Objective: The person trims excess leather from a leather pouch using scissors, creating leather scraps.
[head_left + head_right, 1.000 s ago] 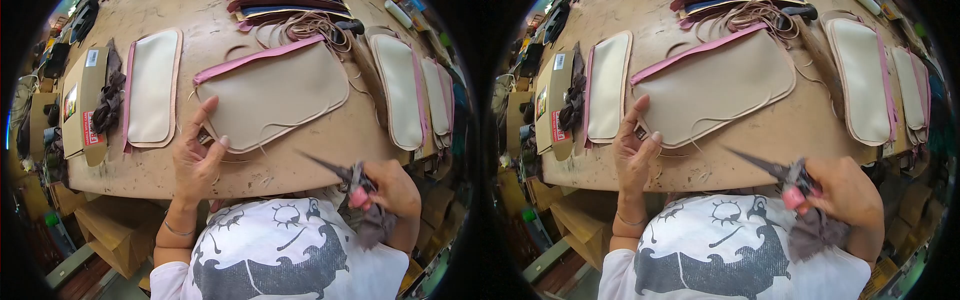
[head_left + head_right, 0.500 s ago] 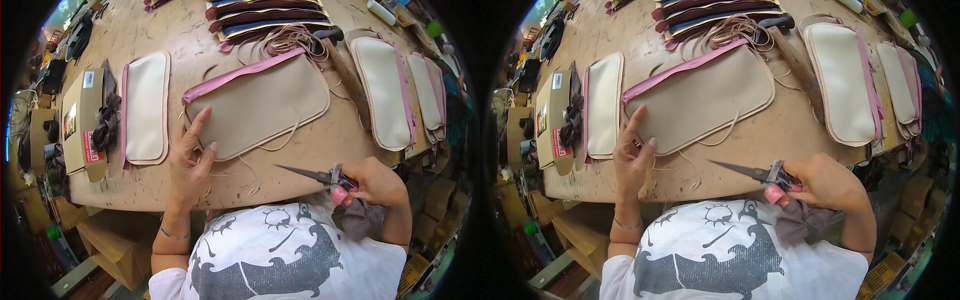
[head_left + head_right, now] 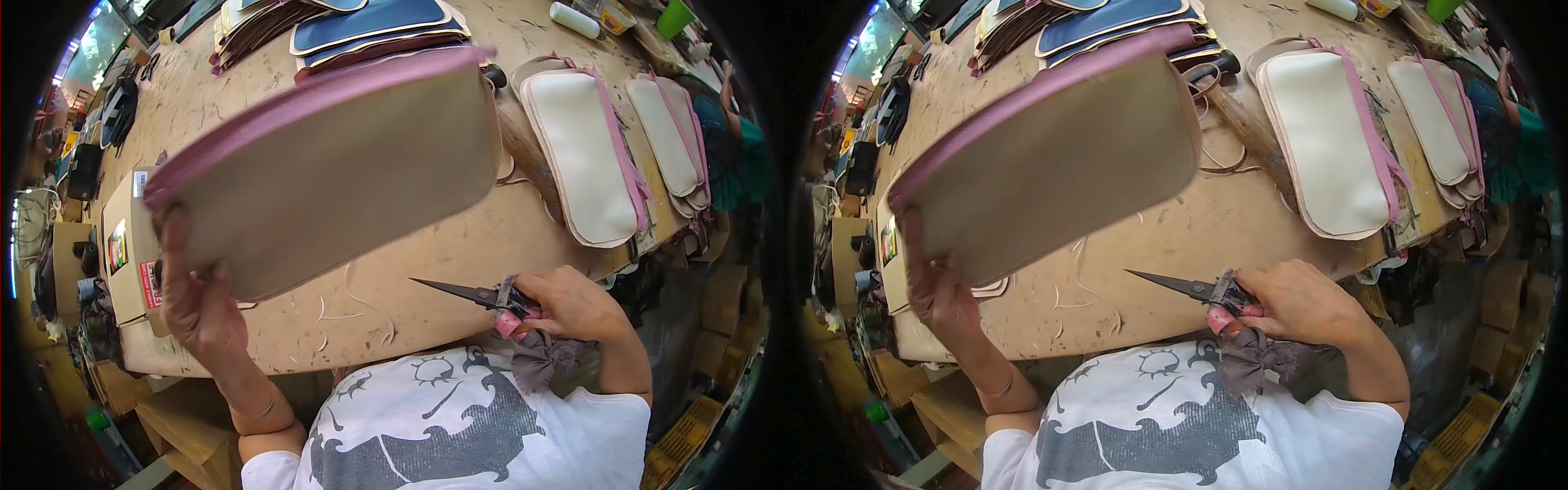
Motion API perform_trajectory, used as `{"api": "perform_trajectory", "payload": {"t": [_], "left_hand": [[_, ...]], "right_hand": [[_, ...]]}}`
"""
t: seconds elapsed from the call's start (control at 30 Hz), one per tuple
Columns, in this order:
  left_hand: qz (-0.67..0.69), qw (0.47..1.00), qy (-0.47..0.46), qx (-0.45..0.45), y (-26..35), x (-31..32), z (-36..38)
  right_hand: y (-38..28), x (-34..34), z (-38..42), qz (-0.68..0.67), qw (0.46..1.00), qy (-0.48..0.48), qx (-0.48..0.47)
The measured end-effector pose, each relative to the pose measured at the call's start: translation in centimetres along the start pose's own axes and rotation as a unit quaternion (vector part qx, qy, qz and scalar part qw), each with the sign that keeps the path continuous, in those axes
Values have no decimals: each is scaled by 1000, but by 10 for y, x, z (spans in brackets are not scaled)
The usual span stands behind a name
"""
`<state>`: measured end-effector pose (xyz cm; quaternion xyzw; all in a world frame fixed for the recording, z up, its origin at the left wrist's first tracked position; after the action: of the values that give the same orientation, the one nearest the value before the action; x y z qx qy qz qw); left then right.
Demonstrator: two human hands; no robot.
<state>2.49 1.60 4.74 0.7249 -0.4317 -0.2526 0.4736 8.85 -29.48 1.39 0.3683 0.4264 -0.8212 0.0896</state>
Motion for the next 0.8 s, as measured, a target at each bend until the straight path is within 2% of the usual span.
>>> {"api": "perform_trajectory", "payload": {"t": [0.03,0.13,0.23,0.33,0.43,0.47,0.53,0.6,0.67,0.7,0.8], "left_hand": [[19,999,-9,-33,-5,1,1],[-94,992,-81,14,-13,8,3],[-79,993,-76,-37,-18,4,6],[-83,995,-48,-13,-13,8,2],[-50,997,7,59,-3,25,-5],[-143,980,15,137,6,38,-9],[-322,911,-83,244,13,52,-8],[-255,877,-262,313,-2,76,-14],[-128,839,-454,273,-2,125,-11],[-159,809,-521,223,13,151,-5],[-213,776,-538,250,-17,166,10]], "right_hand": [[1,1,1,-2,1000,-3,-3],[4,3,1,-4,1000,-7,-7],[5,4,1,-5,1000,-9,-8],[4,3,1,-14,1000,1,-26],[4,3,2,-14,1000,-3,-19],[4,4,2,-10,1000,-10,-11],[3,3,2,-12,1000,-19,-3],[1,3,2,-22,999,-24,-4],[2,5,4,16,1000,5,-22],[3,6,4,35,999,19,-32],[-1,3,4,-15,1000,0,-8]]}}
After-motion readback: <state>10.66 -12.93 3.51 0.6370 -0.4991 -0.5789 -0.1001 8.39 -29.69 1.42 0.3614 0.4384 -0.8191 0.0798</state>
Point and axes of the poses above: each hand's wrist, its own z-axis away from the middle knuckle, its own x-axis out of the palm, y = z × x, the point moved 2 cm from there along -z, towards the middle knuckle, and after that the axes turned 2 degrees about -x, right-handed, at the moved point
